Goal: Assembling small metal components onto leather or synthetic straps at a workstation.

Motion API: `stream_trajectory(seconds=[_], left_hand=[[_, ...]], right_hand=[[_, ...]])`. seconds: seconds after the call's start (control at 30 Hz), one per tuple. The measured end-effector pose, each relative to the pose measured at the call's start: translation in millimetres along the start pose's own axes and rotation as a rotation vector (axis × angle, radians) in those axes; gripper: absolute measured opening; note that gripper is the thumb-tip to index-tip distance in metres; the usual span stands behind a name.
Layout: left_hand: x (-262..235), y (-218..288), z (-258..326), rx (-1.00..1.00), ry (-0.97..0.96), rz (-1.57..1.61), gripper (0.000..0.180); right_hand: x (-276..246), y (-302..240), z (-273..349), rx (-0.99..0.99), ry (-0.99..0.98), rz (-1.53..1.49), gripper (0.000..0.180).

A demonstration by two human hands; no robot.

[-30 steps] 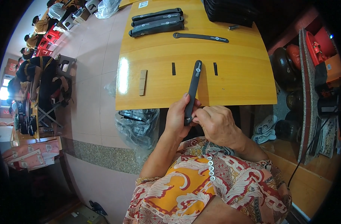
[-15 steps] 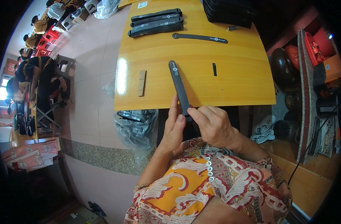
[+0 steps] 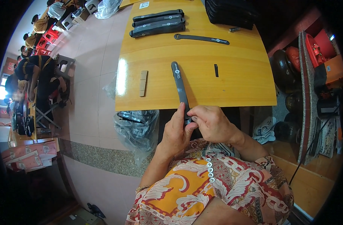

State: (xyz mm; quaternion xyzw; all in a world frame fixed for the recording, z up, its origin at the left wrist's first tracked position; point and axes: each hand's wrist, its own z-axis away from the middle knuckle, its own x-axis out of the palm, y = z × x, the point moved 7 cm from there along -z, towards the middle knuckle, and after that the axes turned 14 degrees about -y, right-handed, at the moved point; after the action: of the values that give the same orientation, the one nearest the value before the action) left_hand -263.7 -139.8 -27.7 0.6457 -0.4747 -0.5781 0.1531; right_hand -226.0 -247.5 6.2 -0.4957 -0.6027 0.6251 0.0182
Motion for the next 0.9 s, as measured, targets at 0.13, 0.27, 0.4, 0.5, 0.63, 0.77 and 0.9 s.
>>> stream_trajectory(seconds=[0.13,0.27,0.4,0.5,0.63,0.77,0.9], left_hand=[[-7.6,2.8,3.0,0.030,0.000,-0.092,0.064],[-9.7,5.8,5.5,-0.019,0.027,-0.045,0.062],[-9.3,-7.0,9.0,-0.184,0.140,0.302,0.063],[-11.0,-8.1,9.4,-0.186,0.154,0.328,0.060],[-18.7,-6.7,9.3,-0.143,0.173,0.119,0.050],[-25.1,-11.0,5.0,-0.201,0.136,0.273,0.046],[-27.8,-8.3,0.0,-0.216,0.109,0.357,0.044]], right_hand=[[9.6,17.8,-5.5,0.233,-0.107,-0.366,0.011],[10.5,16.2,-8.3,0.132,-0.071,-0.329,0.014],[0.4,-13.0,-11.4,-0.114,-0.062,0.098,0.024],[0.0,-24.8,-13.9,-0.237,-0.050,0.291,0.030],[2.5,-35.2,-16.3,-0.380,-0.016,0.545,0.031],[6.2,-32.2,-24.0,-0.431,0.052,0.582,0.027],[3.8,-28.5,-30.3,-0.399,0.184,0.515,0.027]])
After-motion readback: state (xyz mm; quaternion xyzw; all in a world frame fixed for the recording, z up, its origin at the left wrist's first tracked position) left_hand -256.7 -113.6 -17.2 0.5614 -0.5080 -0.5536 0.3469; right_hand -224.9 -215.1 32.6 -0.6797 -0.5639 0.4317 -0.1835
